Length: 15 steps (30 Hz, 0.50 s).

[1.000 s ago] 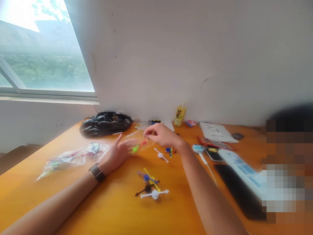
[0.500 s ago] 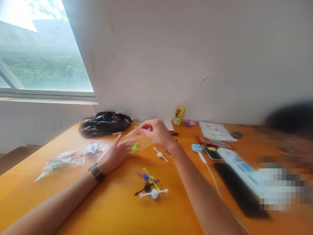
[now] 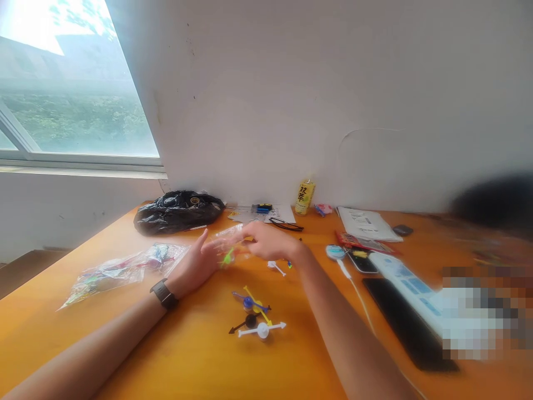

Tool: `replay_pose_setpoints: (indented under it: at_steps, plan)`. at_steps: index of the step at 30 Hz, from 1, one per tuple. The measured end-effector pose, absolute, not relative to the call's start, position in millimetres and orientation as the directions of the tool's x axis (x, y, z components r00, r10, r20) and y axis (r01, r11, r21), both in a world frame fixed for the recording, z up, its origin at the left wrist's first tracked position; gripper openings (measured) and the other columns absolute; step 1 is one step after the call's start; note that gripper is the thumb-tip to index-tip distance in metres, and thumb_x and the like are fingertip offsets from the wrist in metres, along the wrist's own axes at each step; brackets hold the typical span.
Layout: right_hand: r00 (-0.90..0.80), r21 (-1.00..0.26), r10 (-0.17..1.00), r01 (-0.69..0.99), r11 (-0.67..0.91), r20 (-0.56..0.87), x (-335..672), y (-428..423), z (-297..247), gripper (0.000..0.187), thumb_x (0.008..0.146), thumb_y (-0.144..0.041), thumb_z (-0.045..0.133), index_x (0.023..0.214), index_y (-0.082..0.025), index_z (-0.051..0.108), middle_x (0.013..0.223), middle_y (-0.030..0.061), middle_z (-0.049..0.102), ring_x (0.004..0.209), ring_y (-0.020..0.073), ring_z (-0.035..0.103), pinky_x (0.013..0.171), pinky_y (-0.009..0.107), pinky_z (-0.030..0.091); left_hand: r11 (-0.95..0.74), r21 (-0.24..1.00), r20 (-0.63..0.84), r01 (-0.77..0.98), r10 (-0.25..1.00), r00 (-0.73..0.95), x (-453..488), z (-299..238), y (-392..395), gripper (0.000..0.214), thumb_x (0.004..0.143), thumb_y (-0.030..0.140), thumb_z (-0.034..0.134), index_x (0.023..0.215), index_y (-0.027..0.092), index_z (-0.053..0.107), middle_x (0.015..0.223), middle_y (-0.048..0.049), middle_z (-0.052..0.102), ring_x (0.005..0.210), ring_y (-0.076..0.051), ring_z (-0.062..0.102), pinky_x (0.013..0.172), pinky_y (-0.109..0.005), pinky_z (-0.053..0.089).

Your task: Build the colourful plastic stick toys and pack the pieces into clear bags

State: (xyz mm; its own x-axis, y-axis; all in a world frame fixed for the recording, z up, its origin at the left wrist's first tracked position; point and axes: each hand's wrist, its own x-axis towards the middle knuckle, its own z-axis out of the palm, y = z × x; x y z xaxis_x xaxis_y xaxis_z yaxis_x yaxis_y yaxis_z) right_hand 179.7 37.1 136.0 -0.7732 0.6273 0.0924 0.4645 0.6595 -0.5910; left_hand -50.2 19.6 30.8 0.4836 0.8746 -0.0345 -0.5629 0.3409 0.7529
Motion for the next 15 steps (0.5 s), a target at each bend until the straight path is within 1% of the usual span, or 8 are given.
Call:
replay_pose_setpoints:
  at_steps: [3,6,8,11,12,13,15]
  plan:
    - [-0.796,-0.613,0.604,0.458,0.644,0.041,182,38,136,0.043,0.083,-0.010,0.052,0.114,-0.021,0.081,0.103,0.0037,0.077,0.079,0.0157,0.062,0.069,0.023,0.044,0.340,0.763,-0.021,-0.550,0.863,0.504,-48,34,18,0.064,0.098,0.065,0.051,0.130,0.012,0.069,0.119,-0.0196,0.074,0.104,-0.034,0.072,0.082,-0.039,0.054]
    - [-0.789,-0.619,0.615,0.480,0.622,0.006,184,39,135,0.041,0.079,-0.008,0.054,0.105,-0.021,0.083,0.101,0.0038,0.078,0.081,0.0174,0.065,0.070,0.024,0.047,0.320,0.798,0.002,-0.511,0.846,0.533,-47,36,16,0.063,0.099,0.064,0.051,0.130,0.013,0.070,0.124,-0.0198,0.072,0.109,-0.035,0.070,0.084,-0.039,0.055]
    - [-0.789,-0.611,0.615,0.487,0.624,-0.001,186,40,135,0.039,0.077,-0.007,0.053,0.098,-0.021,0.084,0.100,0.0032,0.078,0.082,0.0181,0.066,0.072,0.024,0.048,0.277,0.834,0.022,-0.477,0.848,0.530,-47,36,14,0.059,0.098,0.061,0.056,0.129,0.013,0.071,0.128,-0.0194,0.070,0.112,-0.035,0.068,0.082,-0.038,0.055]
    - [-0.797,-0.599,0.604,0.478,0.642,0.013,187,42,136,0.041,0.076,-0.006,0.050,0.094,-0.021,0.084,0.100,0.0020,0.078,0.088,0.0182,0.068,0.076,0.024,0.048,0.184,0.899,0.045,-0.398,0.864,0.501,-47,35,10,0.044,0.091,0.044,0.074,0.124,0.016,0.074,0.136,-0.0174,0.067,0.112,-0.033,0.068,0.080,-0.035,0.056]
    - [-0.802,-0.599,0.597,0.468,0.649,0.020,188,42,137,0.042,0.076,-0.005,0.049,0.095,-0.022,0.083,0.102,0.0017,0.078,0.091,0.0180,0.068,0.078,0.025,0.048,0.162,0.916,0.047,-0.366,0.865,0.499,-47,35,9,0.042,0.087,0.038,0.079,0.124,0.017,0.075,0.137,-0.0169,0.066,0.110,-0.032,0.068,0.079,-0.034,0.056]
    - [-0.807,-0.600,0.590,0.459,0.655,0.027,188,42,138,0.043,0.077,-0.005,0.049,0.096,-0.022,0.083,0.104,0.0016,0.078,0.092,0.0178,0.068,0.079,0.025,0.048,0.149,0.931,0.043,-0.333,0.861,0.507,-47,35,8,0.043,0.084,0.032,0.082,0.124,0.018,0.075,0.138,-0.0166,0.066,0.108,-0.031,0.069,0.078,-0.034,0.056]
    - [-0.809,-0.608,0.588,0.452,0.653,0.030,190,41,142,0.041,0.081,-0.007,0.050,0.099,-0.023,0.083,0.106,0.0018,0.077,0.091,0.0170,0.067,0.078,0.025,0.048,0.147,0.950,0.018,-0.274,0.854,0.521,-48,35,7,0.048,0.081,0.027,0.085,0.127,0.019,0.073,0.136,-0.0166,0.067,0.103,-0.028,0.071,0.076,-0.032,0.056]
